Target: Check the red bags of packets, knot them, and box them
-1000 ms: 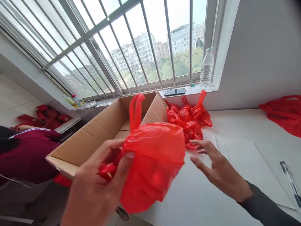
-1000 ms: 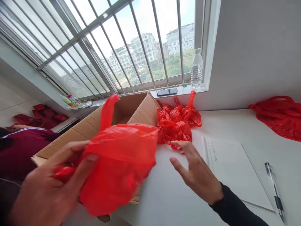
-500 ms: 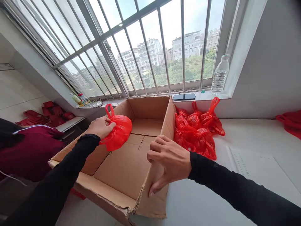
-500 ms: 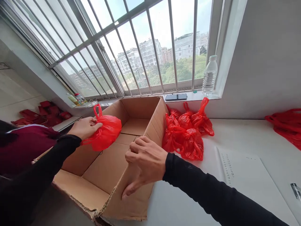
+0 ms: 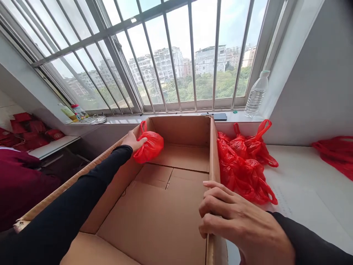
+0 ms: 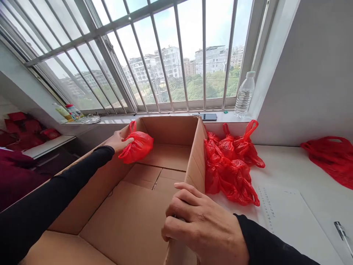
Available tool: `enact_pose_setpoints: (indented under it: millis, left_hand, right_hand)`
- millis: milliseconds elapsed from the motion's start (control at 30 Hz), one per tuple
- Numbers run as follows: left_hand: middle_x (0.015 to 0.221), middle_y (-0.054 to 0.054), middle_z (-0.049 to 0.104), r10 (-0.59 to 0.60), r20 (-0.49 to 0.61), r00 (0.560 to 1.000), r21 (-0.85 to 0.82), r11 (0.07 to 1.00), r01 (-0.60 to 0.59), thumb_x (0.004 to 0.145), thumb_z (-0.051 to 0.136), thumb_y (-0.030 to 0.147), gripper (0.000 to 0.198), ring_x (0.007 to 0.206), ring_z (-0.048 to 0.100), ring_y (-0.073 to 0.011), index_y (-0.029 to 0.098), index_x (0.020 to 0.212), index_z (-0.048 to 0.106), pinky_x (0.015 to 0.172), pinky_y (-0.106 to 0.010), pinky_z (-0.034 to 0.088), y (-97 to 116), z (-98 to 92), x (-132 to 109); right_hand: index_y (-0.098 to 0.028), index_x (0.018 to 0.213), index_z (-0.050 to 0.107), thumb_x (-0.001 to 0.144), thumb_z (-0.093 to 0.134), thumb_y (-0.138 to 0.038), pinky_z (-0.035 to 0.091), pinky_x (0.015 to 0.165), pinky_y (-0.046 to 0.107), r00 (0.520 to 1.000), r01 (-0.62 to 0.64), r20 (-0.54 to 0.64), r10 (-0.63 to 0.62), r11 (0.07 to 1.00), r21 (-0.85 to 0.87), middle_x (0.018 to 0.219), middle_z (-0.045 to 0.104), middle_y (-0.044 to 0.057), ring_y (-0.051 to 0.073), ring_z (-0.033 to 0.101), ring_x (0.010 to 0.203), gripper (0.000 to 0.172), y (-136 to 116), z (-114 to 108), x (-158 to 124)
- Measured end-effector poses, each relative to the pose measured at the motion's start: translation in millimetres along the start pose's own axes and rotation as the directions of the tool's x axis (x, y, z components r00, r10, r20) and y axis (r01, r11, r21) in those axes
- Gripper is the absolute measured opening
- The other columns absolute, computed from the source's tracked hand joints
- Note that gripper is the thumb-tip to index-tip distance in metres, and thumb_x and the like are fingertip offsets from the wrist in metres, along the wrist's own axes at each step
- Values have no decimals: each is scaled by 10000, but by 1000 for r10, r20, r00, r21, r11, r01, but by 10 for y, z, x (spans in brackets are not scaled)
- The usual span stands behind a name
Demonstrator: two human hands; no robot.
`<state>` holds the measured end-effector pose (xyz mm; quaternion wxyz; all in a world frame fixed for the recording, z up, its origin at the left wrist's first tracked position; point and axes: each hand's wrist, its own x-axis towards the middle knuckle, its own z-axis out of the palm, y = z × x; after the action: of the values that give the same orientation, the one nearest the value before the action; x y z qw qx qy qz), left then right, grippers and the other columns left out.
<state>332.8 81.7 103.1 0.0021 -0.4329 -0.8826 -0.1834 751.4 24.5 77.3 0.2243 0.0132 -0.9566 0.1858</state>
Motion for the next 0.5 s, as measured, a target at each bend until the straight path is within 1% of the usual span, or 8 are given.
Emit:
enact_pose_setpoints:
  millis: [67,133,167,200,267,300,400,500]
  left_hand:
    - [1328,-125,623,49,7,999,-23,999,-48,968,618,438,451,1132,650,-264,169,1328,581,955,-495,548,20,-73,23]
    - [1328,-126,636,99,24,995,-32,995,-99,973,600,460,470,1145,653,-264,165,1338,574,982,-497,529,15,-182,24]
    - [1310,-122,653,106,29,994,-26,994,-105,965,616,443,468,1132,662,-258,163,1338,574,991,-491,520,8,-234,24]
    - [1274,-119,679,96,29,995,-13,995,-96,960,628,408,464,1096,679,-250,152,1342,571,991,-478,513,0,-276,26]
    - [1226,-105,717,100,38,994,10,995,-101,945,635,326,440,1086,691,-237,141,1341,583,1010,-419,488,-3,-309,29]
    - [1202,-98,731,110,46,993,22,994,-111,939,631,291,423,1093,691,-236,137,1331,597,1018,-391,475,5,-296,27]
    - [1155,-79,750,179,115,977,50,981,-186,929,627,226,356,1115,688,-230,136,1273,644,1024,-356,466,67,-162,8]
    - [1149,-76,735,248,216,944,83,959,-271,951,639,261,307,1098,687,-238,134,1230,654,1018,-433,496,147,0,-16]
  right_hand:
    - [-249,1148,622,900,684,-491,247,1241,398,995,-24,-92,32,996,83,1148,653,43,209,592,1136,352,86,-39,-57]
    - [-243,1219,611,962,588,-524,360,1174,392,946,-169,-260,195,979,117,1254,626,77,227,553,1232,381,305,-61,-187]
    - [-242,1226,609,998,533,-491,416,1120,381,882,-304,-346,319,947,101,1273,617,86,225,547,1245,346,465,-62,-278]
    - [-238,1209,615,1025,486,-438,453,1070,376,789,-461,-423,446,885,73,1259,622,91,222,555,1231,301,651,-59,-383]
    - [-217,1217,614,1034,430,-421,452,1065,397,578,-764,-510,637,642,-63,1260,626,102,232,568,1208,329,1055,-41,-608]
    - [-171,1228,618,1015,458,-431,420,1088,458,522,-820,-532,667,565,-95,1266,623,143,281,546,1229,373,1245,-28,-712]
    - [-113,1379,560,939,566,-547,415,1050,535,478,-871,-518,710,460,-174,1311,602,206,370,511,1244,618,1650,27,-919]
    - [-137,1472,496,906,572,-633,450,965,528,477,-879,-485,733,408,-248,1257,629,198,378,550,1144,756,1768,94,-950]
